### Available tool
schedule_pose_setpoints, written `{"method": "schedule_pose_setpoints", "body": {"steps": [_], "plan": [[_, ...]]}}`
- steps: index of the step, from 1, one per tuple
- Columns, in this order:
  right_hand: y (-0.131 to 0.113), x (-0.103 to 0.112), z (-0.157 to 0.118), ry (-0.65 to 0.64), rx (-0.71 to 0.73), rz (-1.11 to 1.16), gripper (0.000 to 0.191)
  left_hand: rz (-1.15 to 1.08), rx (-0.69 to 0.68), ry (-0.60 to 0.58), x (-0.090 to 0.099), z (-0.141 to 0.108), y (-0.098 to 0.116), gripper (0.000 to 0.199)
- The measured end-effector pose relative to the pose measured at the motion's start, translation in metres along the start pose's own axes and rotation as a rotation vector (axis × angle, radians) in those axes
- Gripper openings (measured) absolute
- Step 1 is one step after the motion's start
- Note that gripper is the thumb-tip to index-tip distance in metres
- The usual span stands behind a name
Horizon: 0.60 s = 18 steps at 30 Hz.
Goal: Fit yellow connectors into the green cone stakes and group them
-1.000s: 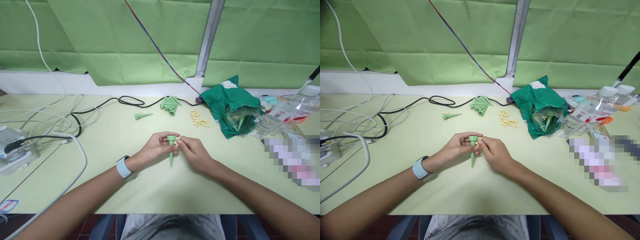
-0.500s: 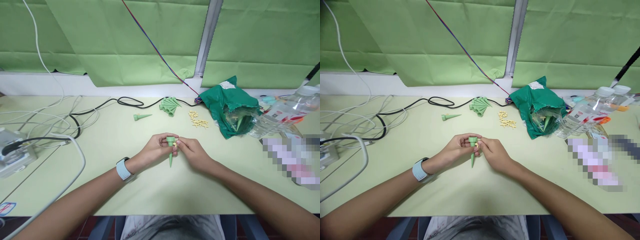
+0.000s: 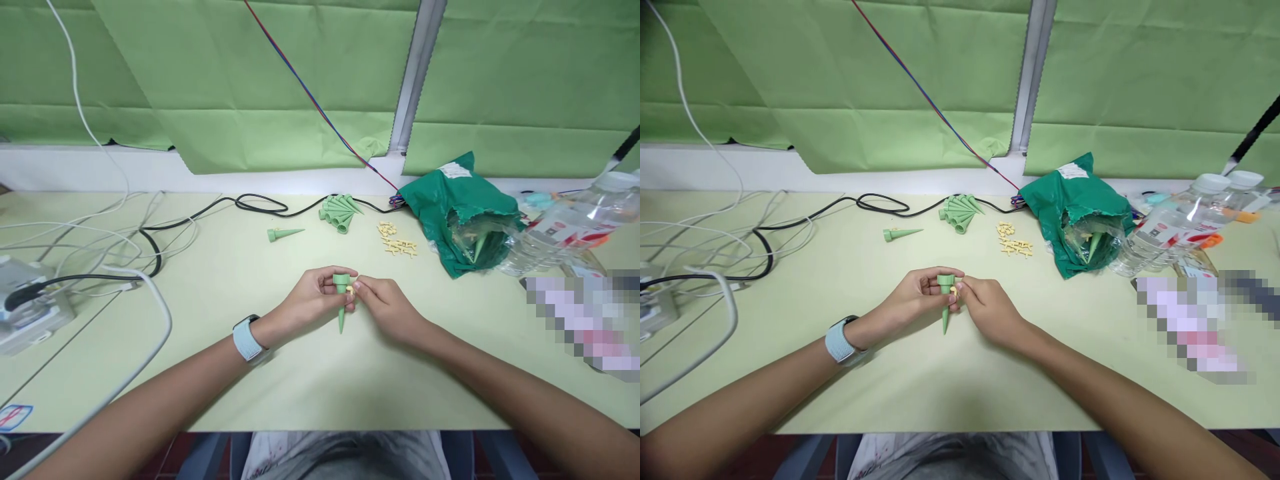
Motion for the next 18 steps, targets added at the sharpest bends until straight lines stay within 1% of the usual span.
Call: {"method": "schedule_pose_setpoints", "body": {"steps": [3, 5, 6, 8, 11, 12, 14, 18], "plan": [[0.004, -0.002, 0.001, -0.011, -0.074, 0.144, 0.043, 0.031, -0.013, 0.016, 0.0, 0.0, 0.0, 0.044], [0.005, -0.003, 0.001, -0.022, -0.108, 0.175, 0.045, 0.018, 0.001, 0.015, 0.0, 0.0, 0.0, 0.043], [0.004, -0.003, 0.0, -0.028, -0.104, 0.155, 0.045, -0.008, 0.013, 0.007, -0.001, 0.0, -0.001, 0.043], [0.001, 0.001, -0.002, -0.006, -0.048, 0.0, 0.042, -0.088, 0.034, -0.016, -0.002, 0.001, -0.001, 0.044], [-0.008, 0.007, -0.005, 0.048, 0.099, -0.351, 0.029, -0.181, 0.036, -0.046, -0.002, 0.002, 0.0, 0.046], [-0.01, 0.008, -0.006, 0.051, 0.136, -0.428, 0.026, -0.192, 0.036, -0.05, -0.002, 0.002, 0.0, 0.047], [-0.011, 0.008, -0.006, 0.025, 0.172, -0.474, 0.026, -0.188, 0.042, -0.047, -0.001, 0.002, -0.002, 0.048], [-0.007, 0.009, -0.005, -0.017, 0.141, -0.398, 0.031, -0.14, 0.034, -0.048, 0.001, 0.002, -0.004, 0.049]]}}
Point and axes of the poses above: each hand's wrist, its own z-axis towards the middle knuckle, its own x-axis out of the back of the hand, y = z × x, the point moved 6 cm from there along z, towards the middle knuckle, and after that the axes turned 11 degrees about -z, right-handed, at the moved point
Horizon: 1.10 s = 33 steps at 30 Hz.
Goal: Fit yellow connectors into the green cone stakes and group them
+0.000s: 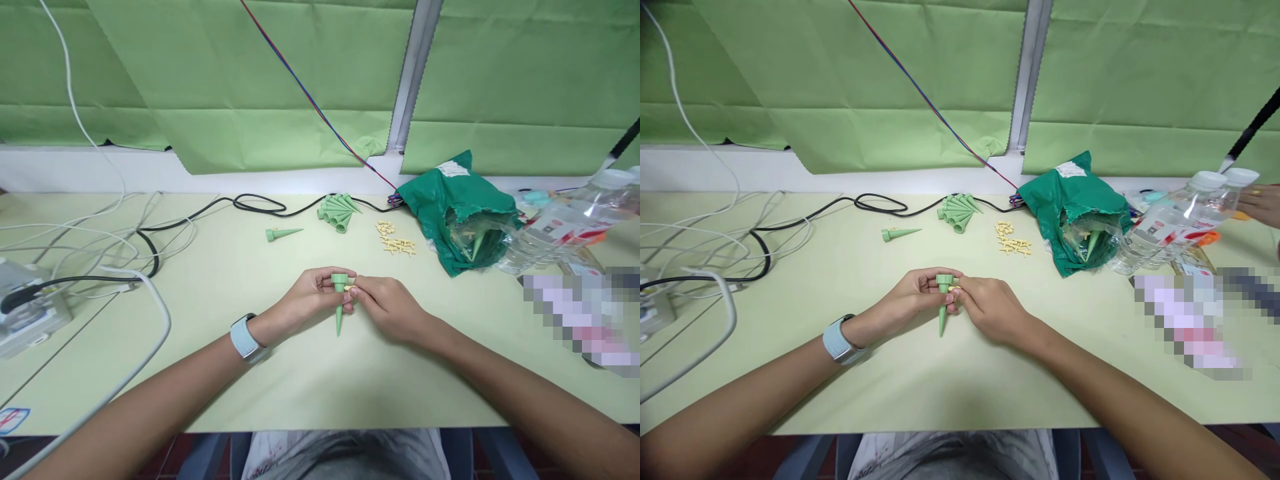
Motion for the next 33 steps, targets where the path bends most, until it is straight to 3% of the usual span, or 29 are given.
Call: {"method": "schedule_pose_setpoints", "body": {"steps": [8, 14, 18, 24, 26, 28, 33], "plan": [[0.002, -0.003, 0.002, -0.054, -0.076, 0.253, 0.034, 0.074, -0.015, -0.005, -0.001, -0.001, 0.003, 0.048], [0.003, -0.005, 0.004, -0.002, -0.102, 0.391, 0.031, 0.137, -0.045, 0.019, -0.002, -0.001, 0.008, 0.042], [0.011, -0.003, 0.003, 0.073, -0.182, 0.351, 0.031, 0.226, -0.057, 0.078, 0.003, -0.002, 0.015, 0.043], [0.017, -0.009, 0.003, 0.065, -0.247, 0.528, 0.027, 0.389, -0.086, 0.155, 0.014, -0.002, 0.029, 0.038], [0.019, -0.009, 0.003, 0.086, -0.247, 0.486, 0.022, 0.374, -0.108, 0.204, 0.025, 0.001, 0.034, 0.037], [0.02, -0.009, 0.003, 0.102, -0.237, 0.403, 0.019, 0.437, -0.166, 0.353, 0.048, 0.001, 0.044, 0.039], [0.015, -0.007, 0.001, 0.093, -0.176, 0.247, 0.018, 0.931, -0.281, 0.73, 0.105, -0.006, 0.076, 0.038]]}}
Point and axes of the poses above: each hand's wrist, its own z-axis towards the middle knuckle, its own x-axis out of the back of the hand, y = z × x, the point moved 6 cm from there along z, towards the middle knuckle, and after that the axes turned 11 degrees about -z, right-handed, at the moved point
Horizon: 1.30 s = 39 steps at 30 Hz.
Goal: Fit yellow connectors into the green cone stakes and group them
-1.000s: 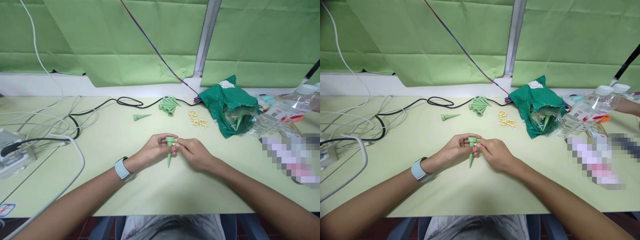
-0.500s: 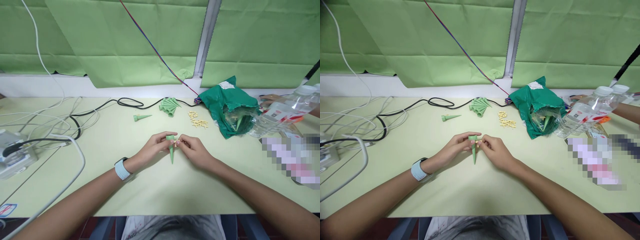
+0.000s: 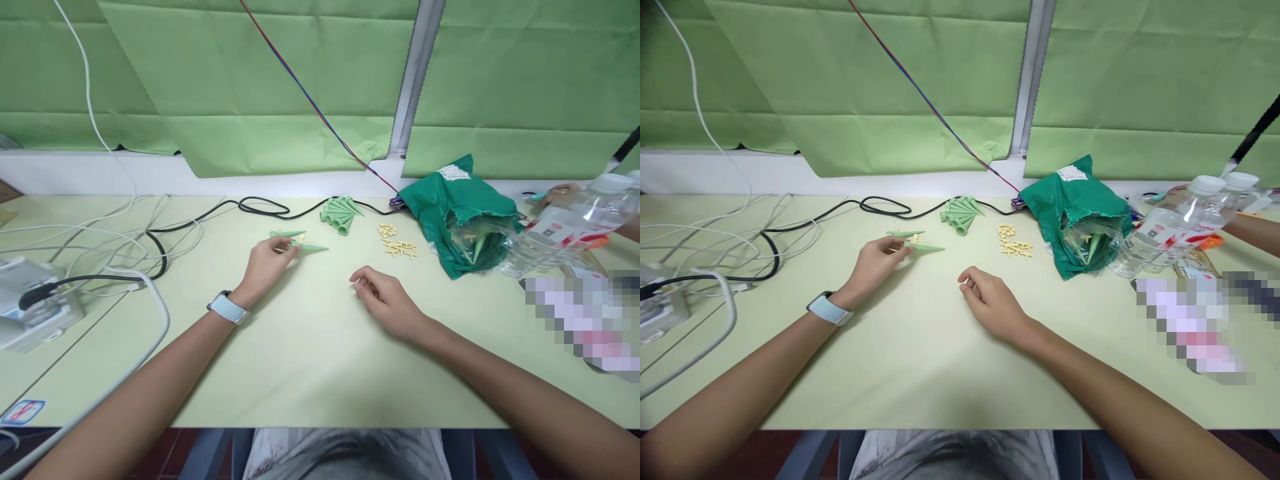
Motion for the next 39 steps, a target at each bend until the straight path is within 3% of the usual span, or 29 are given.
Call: {"method": "schedule_pose_setpoints", "body": {"steps": [3, 8, 22, 39], "plan": [[-0.001, 0.0, 0.0, -0.007, 0.017, -0.023, 0.017, 0.207, -0.006, 0.062, 0.015, 0.011, -0.011, 0.035], [0.0, -0.001, 0.001, -0.008, 0.028, -0.014, 0.016, 0.344, 0.002, 0.102, 0.023, 0.018, -0.02, 0.037], [0.002, -0.005, 0.002, -0.053, 0.061, -0.051, 0.014, 0.304, 0.099, 0.248, 0.043, 0.041, -0.042, 0.039], [0.004, -0.004, 0.004, -0.047, 0.095, -0.08, 0.014, 0.285, -0.021, 0.249, 0.042, 0.047, -0.05, 0.03]]}}
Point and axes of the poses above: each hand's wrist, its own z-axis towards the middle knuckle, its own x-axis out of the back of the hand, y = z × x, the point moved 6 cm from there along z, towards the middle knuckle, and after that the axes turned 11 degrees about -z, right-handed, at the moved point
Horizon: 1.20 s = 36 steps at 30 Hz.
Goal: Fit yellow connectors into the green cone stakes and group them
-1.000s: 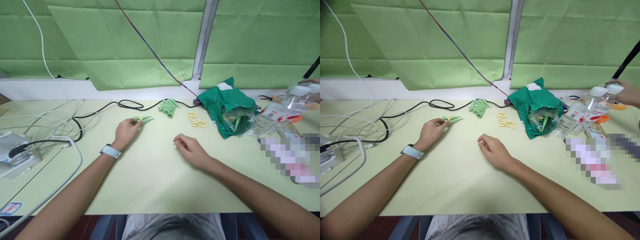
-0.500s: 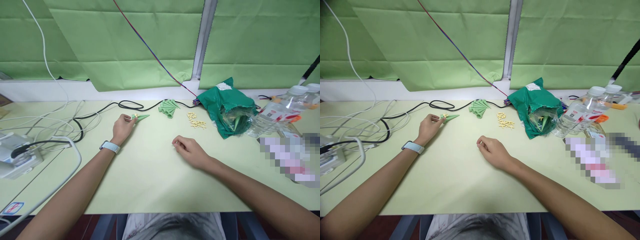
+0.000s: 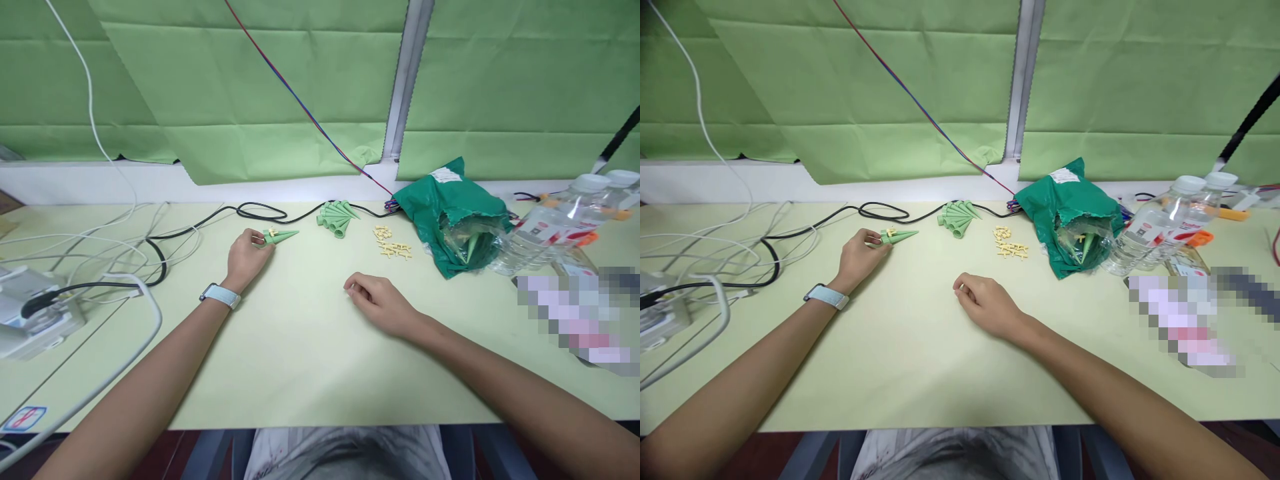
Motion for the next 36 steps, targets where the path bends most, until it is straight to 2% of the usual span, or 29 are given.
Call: {"method": "schedule_pose_setpoints", "body": {"steps": [6, 8, 11, 13, 15, 17, 21, 24, 27, 30, 33, 36], "plan": [[0.001, 0.003, 0.001, 0.04, 0.027, 0.01, 0.015, 0.016, -0.006, -0.004, 0.0, -0.001, 0.001, 0.032], [0.002, 0.004, 0.002, 0.064, 0.033, -0.01, 0.015, 0.087, -0.028, 0.034, 0.002, -0.003, 0.005, 0.035], [0.006, 0.008, 0.005, 0.117, 0.031, -0.07, 0.014, 0.234, -0.149, 0.15, 0.007, -0.01, 0.021, 0.035], [0.011, 0.01, 0.007, 0.148, 0.011, -0.104, 0.014, 0.266, -0.261, 0.164, 0.004, -0.017, 0.037, 0.026], [0.015, 0.012, 0.009, 0.174, -0.009, -0.13, 0.014, 0.24, -0.362, 0.082, -0.006, -0.026, 0.054, 0.016], [0.018, 0.015, 0.009, 0.196, -0.016, -0.16, 0.014, 0.194, -0.465, -0.033, -0.022, -0.037, 0.073, 0.016], [0.019, 0.019, 0.007, 0.219, -0.006, -0.224, 0.014, 0.212, -0.652, -0.256, -0.061, -0.057, 0.113, 0.03], [0.02, 0.021, 0.006, 0.224, -0.011, -0.271, 0.014, 0.316, -0.765, -0.323, -0.09, -0.061, 0.135, 0.043], [0.026, 0.026, 0.008, 0.238, -0.053, -0.377, 0.014, 0.359, -0.776, -0.335, -0.114, -0.052, 0.145, 0.049], [0.041, 0.039, 0.01, 0.257, -0.145, -0.544, 0.014, 0.365, -0.741, -0.339, -0.13, -0.043, 0.148, 0.047], [0.061, 0.057, 0.012, 0.283, -0.249, -0.691, 0.019, 0.371, -0.752, -0.359, -0.137, -0.041, 0.149, 0.036], [0.08, 0.071, 0.011, 0.296, -0.322, -0.757, 0.022, 0.3, -0.753, -0.384, -0.133, -0.047, 0.148, 0.029]]}}
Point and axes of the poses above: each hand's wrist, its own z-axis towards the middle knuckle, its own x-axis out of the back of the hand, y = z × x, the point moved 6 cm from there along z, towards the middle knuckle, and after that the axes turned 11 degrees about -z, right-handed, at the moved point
